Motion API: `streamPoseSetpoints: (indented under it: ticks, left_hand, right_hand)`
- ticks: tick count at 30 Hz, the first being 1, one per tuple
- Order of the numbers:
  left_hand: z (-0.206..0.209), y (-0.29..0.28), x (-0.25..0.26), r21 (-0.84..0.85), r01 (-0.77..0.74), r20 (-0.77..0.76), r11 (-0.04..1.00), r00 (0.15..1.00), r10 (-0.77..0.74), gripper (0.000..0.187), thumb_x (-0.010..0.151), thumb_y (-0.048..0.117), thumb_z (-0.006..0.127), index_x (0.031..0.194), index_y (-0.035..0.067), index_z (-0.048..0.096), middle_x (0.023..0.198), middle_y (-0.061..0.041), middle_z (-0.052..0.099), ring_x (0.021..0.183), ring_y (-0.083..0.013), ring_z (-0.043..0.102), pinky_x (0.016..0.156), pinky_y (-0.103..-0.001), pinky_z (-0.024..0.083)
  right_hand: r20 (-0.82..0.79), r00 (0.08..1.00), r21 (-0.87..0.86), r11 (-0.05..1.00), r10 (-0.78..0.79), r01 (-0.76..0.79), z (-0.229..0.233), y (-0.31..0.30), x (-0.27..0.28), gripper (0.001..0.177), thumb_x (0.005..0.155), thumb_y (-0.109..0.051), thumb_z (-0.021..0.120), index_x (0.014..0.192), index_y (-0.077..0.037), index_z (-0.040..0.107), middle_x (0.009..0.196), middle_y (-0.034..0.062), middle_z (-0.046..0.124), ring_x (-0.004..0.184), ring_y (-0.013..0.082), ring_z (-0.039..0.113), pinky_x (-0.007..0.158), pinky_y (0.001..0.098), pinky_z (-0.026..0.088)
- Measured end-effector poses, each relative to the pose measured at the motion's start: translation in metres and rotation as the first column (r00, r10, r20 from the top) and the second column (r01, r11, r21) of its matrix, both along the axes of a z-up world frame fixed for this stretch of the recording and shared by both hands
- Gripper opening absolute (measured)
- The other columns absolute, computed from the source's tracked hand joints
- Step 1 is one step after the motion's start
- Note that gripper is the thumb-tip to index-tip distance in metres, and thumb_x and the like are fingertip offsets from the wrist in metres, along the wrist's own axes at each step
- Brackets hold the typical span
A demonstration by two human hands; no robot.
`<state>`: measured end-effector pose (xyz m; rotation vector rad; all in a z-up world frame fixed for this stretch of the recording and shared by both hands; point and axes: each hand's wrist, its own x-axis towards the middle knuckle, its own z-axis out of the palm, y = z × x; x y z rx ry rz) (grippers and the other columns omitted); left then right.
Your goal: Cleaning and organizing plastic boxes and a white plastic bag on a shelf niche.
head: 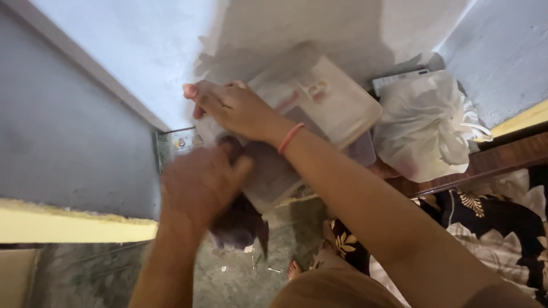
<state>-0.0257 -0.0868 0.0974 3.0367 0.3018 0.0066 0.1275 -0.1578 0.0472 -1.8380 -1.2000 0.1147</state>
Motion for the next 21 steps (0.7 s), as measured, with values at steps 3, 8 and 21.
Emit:
streamPoseSetpoints:
  ticks: [3, 8, 21]
  left_hand:
    - [0.010, 0.016, 0.022, -0.080, -0.100, 0.058, 0.992, 0.993, 0.104, 0.050, 0.093, 0.060, 0.054, 0.096, 0.014, 0.073, 0.077, -0.016, 0.073, 0.074, -0.0364, 0.073, 0.069, -0.050, 0.057]
    - [-0.015, -0.004, -0.015, -0.220, -0.117, 0.097, 0.968, 0.985, 0.141, 0.044, 0.089, 0.054, 0.056, 0.089, 0.013, 0.074, 0.080, -0.018, 0.074, 0.075, -0.0370, 0.073, 0.071, -0.050, 0.056]
    - [-0.040, 0.031, 0.006, 0.012, 0.043, 0.480, 0.999, 0.876, -0.043, 0.027, 0.087, 0.034, 0.061, 0.094, 0.012, 0.075, 0.085, -0.019, 0.074, 0.075, -0.0388, 0.071, 0.065, -0.049, 0.054]
  right_hand:
    - [0.117, 0.993, 0.117, 0.993, 0.003, -0.017, -0.023, 0.005, 0.013, 0.062, 0.111, -0.060, 0.027, 0.139, -0.018, 0.063, 0.119, -0.0028, 0.075, 0.109, 0.0156, 0.068, 0.109, 0.0437, 0.035]
    - [-0.035, 0.999, 0.022, 0.999, 0.028, -0.027, 0.001, 0.000, 0.002, 0.066, 0.106, -0.066, 0.026, 0.125, -0.019, 0.068, 0.094, -0.0064, 0.079, 0.096, 0.0126, 0.075, 0.109, 0.0394, 0.045]
    - [0.053, 0.998, 0.034, 0.999, 0.017, -0.019, -0.010, 0.006, 0.010, 0.063, 0.105, -0.066, 0.029, 0.117, -0.020, 0.069, 0.093, -0.0056, 0.077, 0.088, 0.0116, 0.076, 0.095, 0.0370, 0.056]
